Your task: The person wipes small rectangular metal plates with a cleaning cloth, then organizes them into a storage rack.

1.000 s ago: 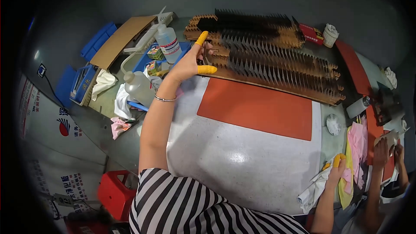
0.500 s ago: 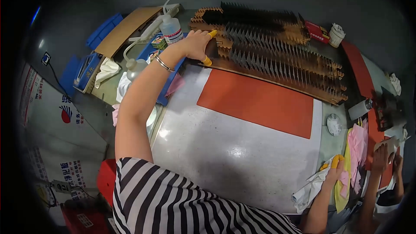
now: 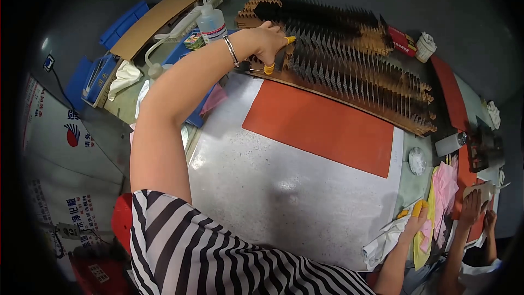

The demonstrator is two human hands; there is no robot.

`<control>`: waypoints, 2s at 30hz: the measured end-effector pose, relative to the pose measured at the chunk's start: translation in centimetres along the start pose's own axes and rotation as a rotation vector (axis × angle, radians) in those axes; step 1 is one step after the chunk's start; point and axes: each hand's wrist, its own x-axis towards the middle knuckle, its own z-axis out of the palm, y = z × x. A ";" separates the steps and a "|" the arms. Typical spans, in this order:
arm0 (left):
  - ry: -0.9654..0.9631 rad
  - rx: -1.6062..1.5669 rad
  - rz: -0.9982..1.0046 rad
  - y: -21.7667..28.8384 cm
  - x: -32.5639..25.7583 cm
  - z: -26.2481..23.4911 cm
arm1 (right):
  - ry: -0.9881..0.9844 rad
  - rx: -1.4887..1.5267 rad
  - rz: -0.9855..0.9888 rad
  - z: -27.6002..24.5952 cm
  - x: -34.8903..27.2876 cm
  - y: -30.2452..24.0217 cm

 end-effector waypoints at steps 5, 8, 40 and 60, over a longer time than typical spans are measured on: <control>0.000 0.008 0.022 0.0 0.8 0.3 | -0.027 -0.010 -0.047 -0.8 0.2 0.8; 0.015 0.016 0.020 0.0 1.4 0.6 | 0.006 -0.044 -0.089 -1.3 0.5 1.5; 0.192 -0.370 -0.010 -3.3 -1.6 -0.2 | 0.014 -0.001 -0.034 0.3 -0.1 -0.3; 0.598 -0.855 0.183 -1.4 -1.3 5.4 | 0.009 0.076 0.027 -1.0 0.2 1.2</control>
